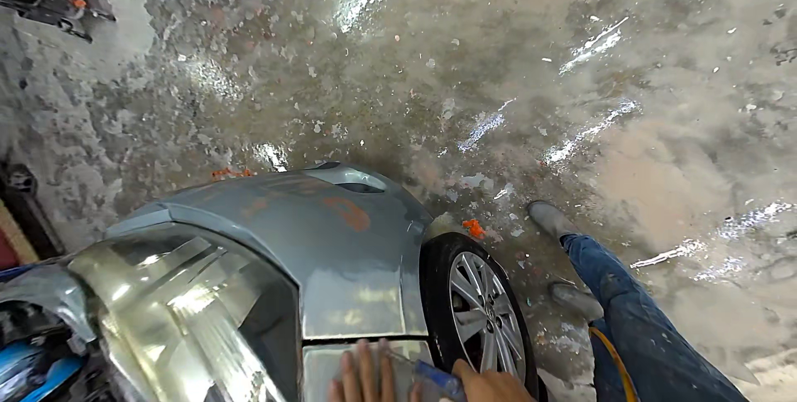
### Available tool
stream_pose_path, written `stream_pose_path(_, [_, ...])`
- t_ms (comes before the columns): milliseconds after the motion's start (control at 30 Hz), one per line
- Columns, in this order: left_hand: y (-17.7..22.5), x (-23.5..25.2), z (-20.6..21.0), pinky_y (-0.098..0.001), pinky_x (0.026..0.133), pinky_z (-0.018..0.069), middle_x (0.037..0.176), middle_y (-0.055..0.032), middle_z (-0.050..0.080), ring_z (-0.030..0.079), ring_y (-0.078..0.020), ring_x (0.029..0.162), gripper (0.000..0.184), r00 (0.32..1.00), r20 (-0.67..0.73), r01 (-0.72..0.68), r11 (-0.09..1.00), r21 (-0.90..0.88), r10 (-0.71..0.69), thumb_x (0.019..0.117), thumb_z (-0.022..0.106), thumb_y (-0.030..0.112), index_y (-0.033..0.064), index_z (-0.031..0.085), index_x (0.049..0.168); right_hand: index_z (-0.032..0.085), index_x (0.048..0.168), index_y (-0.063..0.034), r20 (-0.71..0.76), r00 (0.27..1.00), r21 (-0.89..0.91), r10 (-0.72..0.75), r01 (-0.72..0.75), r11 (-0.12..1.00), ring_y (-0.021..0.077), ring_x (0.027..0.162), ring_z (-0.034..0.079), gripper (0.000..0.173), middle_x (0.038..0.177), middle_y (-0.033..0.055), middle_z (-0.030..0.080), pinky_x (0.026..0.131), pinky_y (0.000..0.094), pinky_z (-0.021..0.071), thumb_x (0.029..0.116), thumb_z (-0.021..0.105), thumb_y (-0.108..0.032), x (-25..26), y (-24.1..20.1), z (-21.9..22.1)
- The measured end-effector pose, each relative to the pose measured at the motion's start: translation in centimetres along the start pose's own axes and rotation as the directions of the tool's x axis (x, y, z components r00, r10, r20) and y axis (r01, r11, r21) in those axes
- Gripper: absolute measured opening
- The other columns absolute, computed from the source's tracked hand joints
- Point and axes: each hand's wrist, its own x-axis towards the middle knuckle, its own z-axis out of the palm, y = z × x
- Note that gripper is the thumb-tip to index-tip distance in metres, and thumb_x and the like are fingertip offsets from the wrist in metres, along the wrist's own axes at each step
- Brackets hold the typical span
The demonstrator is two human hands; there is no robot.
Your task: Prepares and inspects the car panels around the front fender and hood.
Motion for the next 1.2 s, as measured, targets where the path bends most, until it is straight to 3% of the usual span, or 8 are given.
stream_pose_path(100, [2.2, -0.5, 1.9, -0.0648, 0.122, 0.0184, 0.158, -0.033, 0.036, 0.032, -0.0506, 0.148, 0.076, 0.986, 0.082, -0.138, 0.989, -0.06, 0.142, 0.0974, 0.047, 0.063, 0.0101, 0.051, 0.151, 0.061, 0.13, -0.0088, 0.019, 0.999, 0.012, 0.03, -0.03, 0.999, 0.0416, 0.092, 0.072, 0.056, 0.093, 0.0203, 0.073, 0.08, 0.0635, 0.0562, 0.1063, 0.044, -0.056, -0.5, 2.9, 0.0])
stream_pose_path(233, [2.7, -0.5, 2.4, -0.062, 0.123, 0.0198, 0.157, -0.0338, 0.036, 0.033, -0.0494, 0.149, 0.076, 0.923, 0.192, -0.322, 0.943, -0.084, 0.333, 0.0989, 0.049, 0.056, 0.0003, 0.047, 0.151, 0.061, 0.127, -0.0068, -0.018, 0.998, 0.071, 0.053, -0.052, 0.996, 0.0398, 0.09, 0.072, 0.057, 0.091, 0.0195, 0.072, 0.079, 0.0612, 0.0562, 0.1061, 0.044, -0.057, -1.0, 5.7, -0.3])
stream_pose_path(367, [0.3, 1.6, 1.5, -0.0618, 0.124, 0.0201, 0.16, -0.0214, 0.041, 0.032, -0.0408, 0.151, 0.067, 0.791, 0.271, -0.498, 0.835, -0.234, 0.548, 0.1005, 0.054, 0.048, 0.0025, 0.05, 0.149, 0.061, 0.127, -0.0083, -0.038, 0.998, 0.106, 0.048, -0.044, 0.993, 0.0379, 0.09, 0.072, 0.058, 0.091, 0.0178, 0.072, 0.079, 0.06, 0.0562, 0.1055, 0.044, -0.059, -0.1, 5.2, -1.0])
stream_pose_path(467, [-1.7, 3.8, -0.1, -0.0638, 0.122, 0.0218, 0.161, -0.0214, 0.039, 0.033, -0.042, 0.151, 0.065, 0.86, 0.123, -0.468, 0.861, -0.198, 0.496, 0.1019, 0.054, 0.043, 0.0026, 0.046, 0.152, 0.06, 0.128, -0.0087, -0.051, 0.996, 0.141, 0.074, -0.066, 0.988, 0.037, 0.091, 0.072, 0.057, 0.093, 0.0174, 0.072, 0.08, 0.0589, 0.0565, 0.1053, 0.044, -0.059, 1.0, 4.6, -1.9])
stream_pose_path(600, [-3.8, 8.3, 0.0, -0.0592, 0.124, 0.0222, 0.16, -0.0249, 0.038, 0.033, -0.0419, 0.151, 0.091, 0.943, 0.038, -0.332, 0.943, 0.007, 0.331, 0.0988, 0.038, 0.067, -0.0038, 0.038, 0.155, 0.06, 0.128, -0.0074, -0.051, 0.998, 0.172, 0.022, -0.013, 0.985, 0.0368, 0.092, 0.072, 0.057, 0.093, 0.018, 0.071, 0.081, 0.0589, 0.0562, 0.1054, 0.046, -0.057, 2.3, 4.3, -3.0])
stream_pose_path(733, [-3.7, 14.2, 1.5, -0.0613, 0.121, 0.0258, 0.156, -0.0244, 0.045, 0.039, -0.0441, 0.147, 0.094, 0.969, -0.088, -0.222, 0.97, 0.098, 0.231, 0.0948, 0.026, 0.07, -0.0032, 0.047, 0.15, 0.061, 0.127, -0.0072, -0.054, 0.998, 0.157, 0.03, -0.021, 0.987, 0.0369, 0.092, 0.072, 0.056, 0.094, 0.018, 0.071, 0.081, 0.0591, 0.0558, 0.1053, 0.047, -0.057, 2.9, 4.0, -4.1])
stream_pose_path(967, [2.1, 11.8, 3.2, -0.0605, 0.124, 0.0213, 0.158, -0.0235, 0.043, 0.035, -0.04, 0.151, 0.081, 0.871, 0.233, -0.427, 0.901, -0.074, 0.432, 0.092, 0.062, 0.053, -0.0066, 0.052, 0.145, 0.061, 0.13, -0.0069, -0.09, 0.992, 0.233, 0.089, -0.065, 0.97, 0.0359, 0.092, 0.071, 0.056, 0.095, 0.0173, 0.071, 0.082, 0.0585, 0.0557, 0.1051, 0.048, -0.056, 3.2, 6.0, -5.2])
stream_pose_path(1200, [-1.8, 11.8, 0.6, -0.0639, 0.123, 0.0206, 0.161, -0.0185, 0.04, 0.032, -0.0415, 0.152, 0.081, 0.928, 0.149, -0.341, 0.939, -0.039, 0.343, 0.1009, 0.036, 0.065, 0.0057, 0.045, 0.155, 0.062, 0.126, -0.0068, -0.052, 0.998, 0.237, 0.046, -0.032, 0.971, 0.0351, 0.096, 0.07, 0.053, 0.1, 0.0175, 0.071, 0.084, 0.0588, 0.0555, 0.1054, 0.049, -0.054, 7.9, 4.0, -7.7])
